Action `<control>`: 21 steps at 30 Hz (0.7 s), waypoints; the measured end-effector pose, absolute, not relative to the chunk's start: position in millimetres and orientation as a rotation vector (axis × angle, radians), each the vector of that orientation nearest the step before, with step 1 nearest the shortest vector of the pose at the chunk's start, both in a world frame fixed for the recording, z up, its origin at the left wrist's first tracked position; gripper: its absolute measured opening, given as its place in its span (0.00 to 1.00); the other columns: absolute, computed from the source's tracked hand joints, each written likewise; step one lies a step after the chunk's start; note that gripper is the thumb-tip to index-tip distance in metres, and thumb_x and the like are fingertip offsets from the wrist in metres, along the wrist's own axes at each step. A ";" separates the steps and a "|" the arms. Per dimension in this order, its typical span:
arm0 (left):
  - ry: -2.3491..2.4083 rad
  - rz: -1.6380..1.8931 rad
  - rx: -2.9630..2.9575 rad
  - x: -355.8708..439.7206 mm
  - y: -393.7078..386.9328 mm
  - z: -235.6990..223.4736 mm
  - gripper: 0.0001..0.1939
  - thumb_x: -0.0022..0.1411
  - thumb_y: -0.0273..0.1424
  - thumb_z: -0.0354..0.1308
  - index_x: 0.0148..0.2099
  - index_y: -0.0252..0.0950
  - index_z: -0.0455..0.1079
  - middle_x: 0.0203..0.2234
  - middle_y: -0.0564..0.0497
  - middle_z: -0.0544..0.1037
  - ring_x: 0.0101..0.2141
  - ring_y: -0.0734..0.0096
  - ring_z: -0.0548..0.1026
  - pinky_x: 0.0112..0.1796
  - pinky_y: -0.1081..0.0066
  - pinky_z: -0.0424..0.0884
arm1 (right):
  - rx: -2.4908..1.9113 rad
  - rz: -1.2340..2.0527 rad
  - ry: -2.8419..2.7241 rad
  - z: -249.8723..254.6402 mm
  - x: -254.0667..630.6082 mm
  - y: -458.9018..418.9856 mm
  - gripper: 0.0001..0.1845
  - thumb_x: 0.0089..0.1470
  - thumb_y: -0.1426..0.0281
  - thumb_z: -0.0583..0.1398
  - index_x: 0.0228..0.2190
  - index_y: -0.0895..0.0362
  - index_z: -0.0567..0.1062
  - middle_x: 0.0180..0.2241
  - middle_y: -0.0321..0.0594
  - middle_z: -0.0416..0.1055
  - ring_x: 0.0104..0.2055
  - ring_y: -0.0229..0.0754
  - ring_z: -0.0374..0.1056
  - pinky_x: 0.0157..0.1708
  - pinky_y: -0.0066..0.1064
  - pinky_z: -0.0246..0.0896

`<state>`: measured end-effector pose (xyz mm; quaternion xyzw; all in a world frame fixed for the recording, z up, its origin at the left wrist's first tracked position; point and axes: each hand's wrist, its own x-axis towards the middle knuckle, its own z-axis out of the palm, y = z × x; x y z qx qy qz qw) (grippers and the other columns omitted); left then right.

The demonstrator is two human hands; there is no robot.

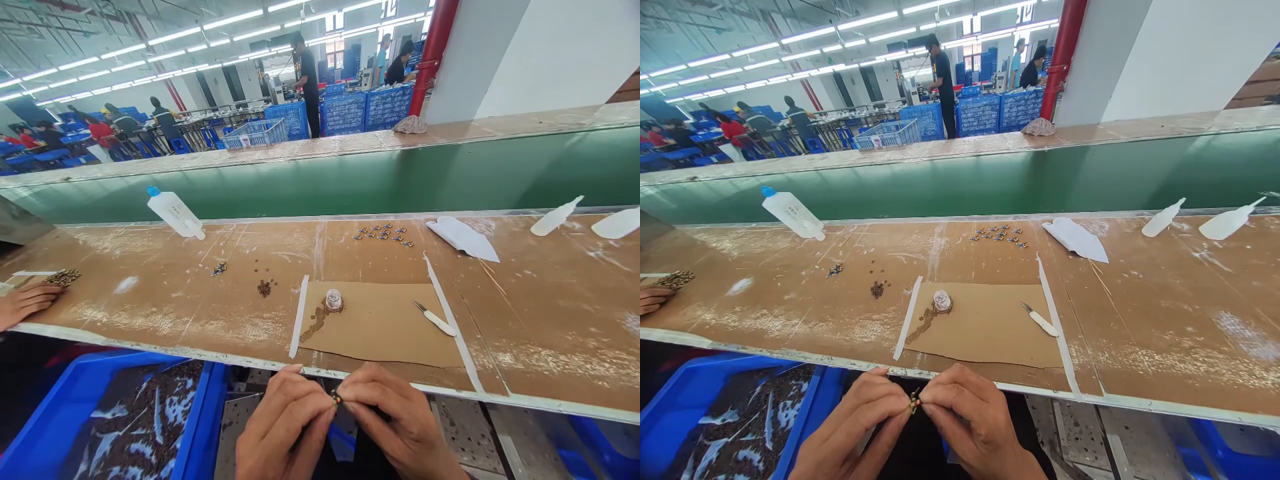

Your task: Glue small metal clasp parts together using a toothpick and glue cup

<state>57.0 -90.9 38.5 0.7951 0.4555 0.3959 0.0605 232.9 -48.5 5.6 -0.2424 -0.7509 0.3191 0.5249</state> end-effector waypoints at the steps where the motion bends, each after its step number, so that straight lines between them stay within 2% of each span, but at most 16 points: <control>1: 1.368 1.187 2.436 56.5 -90.8 39.3 0.10 0.56 0.18 0.57 0.38 0.37 0.69 0.28 0.53 0.77 0.30 0.75 0.75 0.46 0.68 0.72 | -0.573 0.760 -1.799 6.0 233.0 -48.5 0.13 0.53 0.81 0.57 0.39 0.55 0.72 0.30 0.38 0.71 0.32 0.34 0.69 0.33 0.22 0.68; 11: 1.330 1.257 2.453 55.4 -88.0 37.8 0.10 0.56 0.17 0.57 0.38 0.35 0.69 0.28 0.53 0.77 0.29 0.77 0.75 0.48 0.69 0.71 | -0.542 0.769 -1.826 2.7 231.7 -48.5 0.13 0.53 0.82 0.57 0.38 0.56 0.72 0.31 0.39 0.71 0.34 0.33 0.69 0.35 0.20 0.67; 15: 1.423 1.241 2.155 56.8 -90.5 32.0 0.07 0.56 0.20 0.59 0.35 0.37 0.70 0.26 0.57 0.77 0.28 0.78 0.75 0.48 0.72 0.70 | -0.576 0.826 -1.824 1.3 230.5 -47.7 0.12 0.53 0.81 0.58 0.38 0.56 0.73 0.31 0.37 0.71 0.34 0.32 0.69 0.36 0.19 0.66; 17: 1.538 1.263 1.824 60.7 -92.5 30.6 0.04 0.57 0.25 0.59 0.31 0.38 0.71 0.23 0.57 0.77 0.28 0.77 0.75 0.43 0.76 0.71 | -0.609 0.876 -1.809 -0.3 228.5 -47.6 0.11 0.53 0.81 0.58 0.37 0.56 0.73 0.31 0.36 0.72 0.34 0.31 0.69 0.36 0.18 0.65; 21: 1.624 1.267 1.260 70.0 -95.4 33.0 0.07 0.55 0.31 0.60 0.26 0.37 0.72 0.19 0.56 0.75 0.26 0.75 0.73 0.31 0.80 0.70 | -0.636 0.917 -1.773 -3.6 223.0 -49.4 0.10 0.53 0.80 0.58 0.36 0.56 0.74 0.31 0.35 0.72 0.34 0.30 0.69 0.36 0.17 0.64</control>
